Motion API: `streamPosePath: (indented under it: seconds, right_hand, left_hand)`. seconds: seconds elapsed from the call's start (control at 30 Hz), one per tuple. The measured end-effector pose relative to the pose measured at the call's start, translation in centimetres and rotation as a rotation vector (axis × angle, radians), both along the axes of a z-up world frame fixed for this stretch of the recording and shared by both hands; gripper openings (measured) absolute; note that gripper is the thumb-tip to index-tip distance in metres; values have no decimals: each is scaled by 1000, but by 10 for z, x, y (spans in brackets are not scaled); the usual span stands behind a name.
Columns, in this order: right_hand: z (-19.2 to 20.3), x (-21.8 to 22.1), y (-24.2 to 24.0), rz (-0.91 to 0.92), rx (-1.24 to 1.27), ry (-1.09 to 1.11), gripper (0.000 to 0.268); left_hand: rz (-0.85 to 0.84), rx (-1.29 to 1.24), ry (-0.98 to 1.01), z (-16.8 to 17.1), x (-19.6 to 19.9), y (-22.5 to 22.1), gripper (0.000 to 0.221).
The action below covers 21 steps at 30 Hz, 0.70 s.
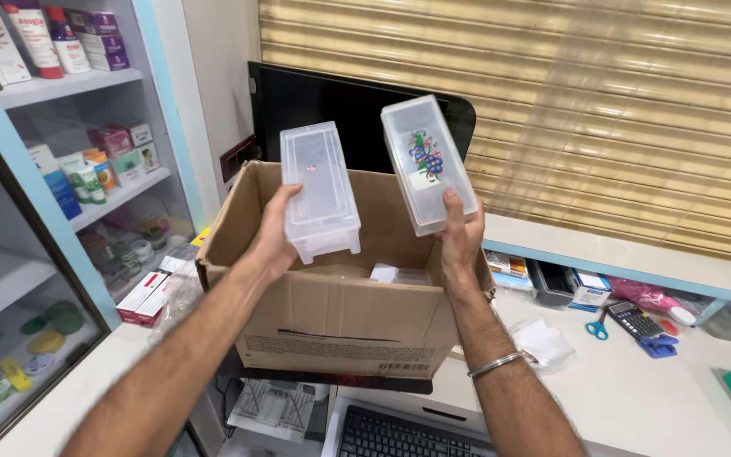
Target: The person removes clear plastic containers with grape designs from a cardboard box on a desk and places them into a glass-fronted display cabinet. The person repeats this process multiple times, moving containers from the box to the cabinet shelves.
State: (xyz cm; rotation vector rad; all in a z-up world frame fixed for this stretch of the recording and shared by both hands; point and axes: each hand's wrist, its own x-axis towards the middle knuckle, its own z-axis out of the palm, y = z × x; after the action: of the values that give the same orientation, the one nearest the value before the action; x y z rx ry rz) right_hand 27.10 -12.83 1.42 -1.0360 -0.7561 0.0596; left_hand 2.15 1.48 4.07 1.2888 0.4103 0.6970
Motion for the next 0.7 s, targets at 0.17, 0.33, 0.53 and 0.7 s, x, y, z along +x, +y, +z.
streamPosePath:
  seconds: [0.17,0.33,0.53,0.7]
  right_hand:
    - [-1,-14,8,-93,97,-54,74]
    - [-4,-56,-6,35,30,47,76]
    - [-5,-110,-40,246,-79,168,86]
    - [-4,-124,-82,180,-152,224,87]
  left_hand:
    - [98,-2,-116,-18,-9,-14,87]
    - [91,99,-170,-20,-5,-17,88]
    - [190,125,-85,-16,-4,-28,75]
    - [87,67,-79,-28,-8,-49,66]
